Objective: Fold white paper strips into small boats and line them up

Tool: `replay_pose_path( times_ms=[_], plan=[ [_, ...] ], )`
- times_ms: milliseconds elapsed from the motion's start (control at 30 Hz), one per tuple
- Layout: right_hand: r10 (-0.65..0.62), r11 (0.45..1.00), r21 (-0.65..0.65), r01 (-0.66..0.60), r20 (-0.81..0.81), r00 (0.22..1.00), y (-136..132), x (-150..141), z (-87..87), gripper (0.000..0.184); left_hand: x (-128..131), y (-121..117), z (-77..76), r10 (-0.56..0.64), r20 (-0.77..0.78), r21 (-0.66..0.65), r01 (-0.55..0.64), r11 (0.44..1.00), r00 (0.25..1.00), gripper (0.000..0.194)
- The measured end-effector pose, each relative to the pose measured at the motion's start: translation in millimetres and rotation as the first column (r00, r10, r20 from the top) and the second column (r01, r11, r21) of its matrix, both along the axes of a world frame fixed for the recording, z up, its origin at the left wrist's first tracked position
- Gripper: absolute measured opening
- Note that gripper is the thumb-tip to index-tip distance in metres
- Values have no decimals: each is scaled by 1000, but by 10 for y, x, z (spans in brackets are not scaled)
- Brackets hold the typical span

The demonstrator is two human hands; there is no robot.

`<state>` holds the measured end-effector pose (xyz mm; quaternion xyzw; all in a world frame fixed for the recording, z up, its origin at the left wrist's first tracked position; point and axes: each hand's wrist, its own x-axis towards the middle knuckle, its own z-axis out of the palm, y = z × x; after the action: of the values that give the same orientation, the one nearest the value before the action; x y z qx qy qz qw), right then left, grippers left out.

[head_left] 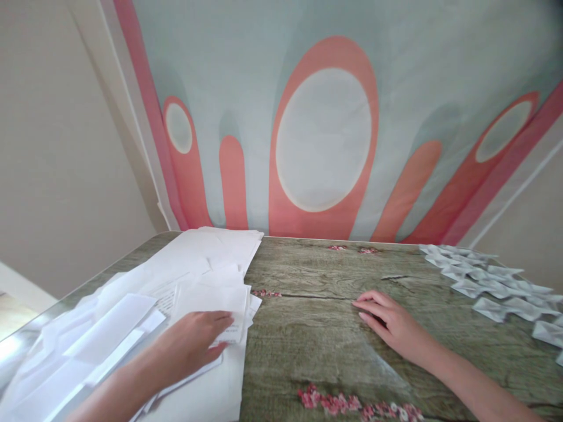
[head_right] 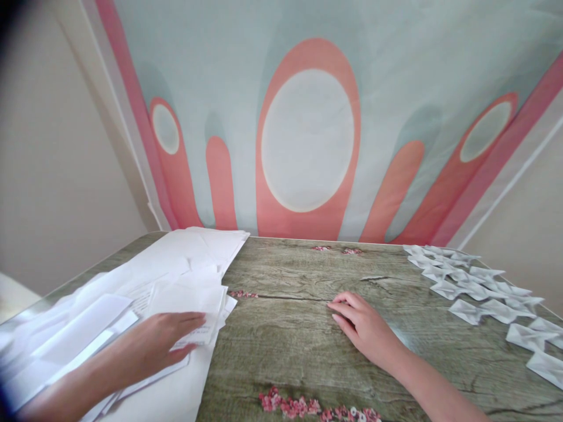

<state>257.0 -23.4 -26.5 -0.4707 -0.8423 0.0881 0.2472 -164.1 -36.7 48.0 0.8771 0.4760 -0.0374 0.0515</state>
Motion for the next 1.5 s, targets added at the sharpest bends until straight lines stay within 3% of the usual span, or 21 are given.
replay_pose_path(
  times_ms=[300, 533, 767, 967, 1267, 1500],
  plan=[
    [3, 1000, -4, -3, -8, 1000, 3, -2, 1, 27, -138, 63, -79, -36, 169, -27, 42, 999, 985, 34],
    [4, 1000, -10, -4, -8, 1000, 5, -1, -11, 27, -119, 26, -16, -37, 140, -24, 41, 999, 990, 33],
    [11, 1000, 3, -11, -18, 1000, 11, 3, -17, 27, -86, 48, -31, 34, 89, -28, -32, 999, 995, 35],
    [13, 1000, 4, -13, -20, 1000, -2, -7, 1, 27, -58, 88, 17, 131, 250, -11, -133, 991, 959, 31],
    [9, 1000, -1, -9, -10, 1000, 9, -1, 5, 27, -61, 132, 34, 398, 355, -215, -340, 916, 846, 33],
    [4, 1000, 2, -4, -20, 1000, 11, 0, -17, 26, -13, 101, 170, 355, 349, -116, -336, 935, 868, 43]
  ],
)
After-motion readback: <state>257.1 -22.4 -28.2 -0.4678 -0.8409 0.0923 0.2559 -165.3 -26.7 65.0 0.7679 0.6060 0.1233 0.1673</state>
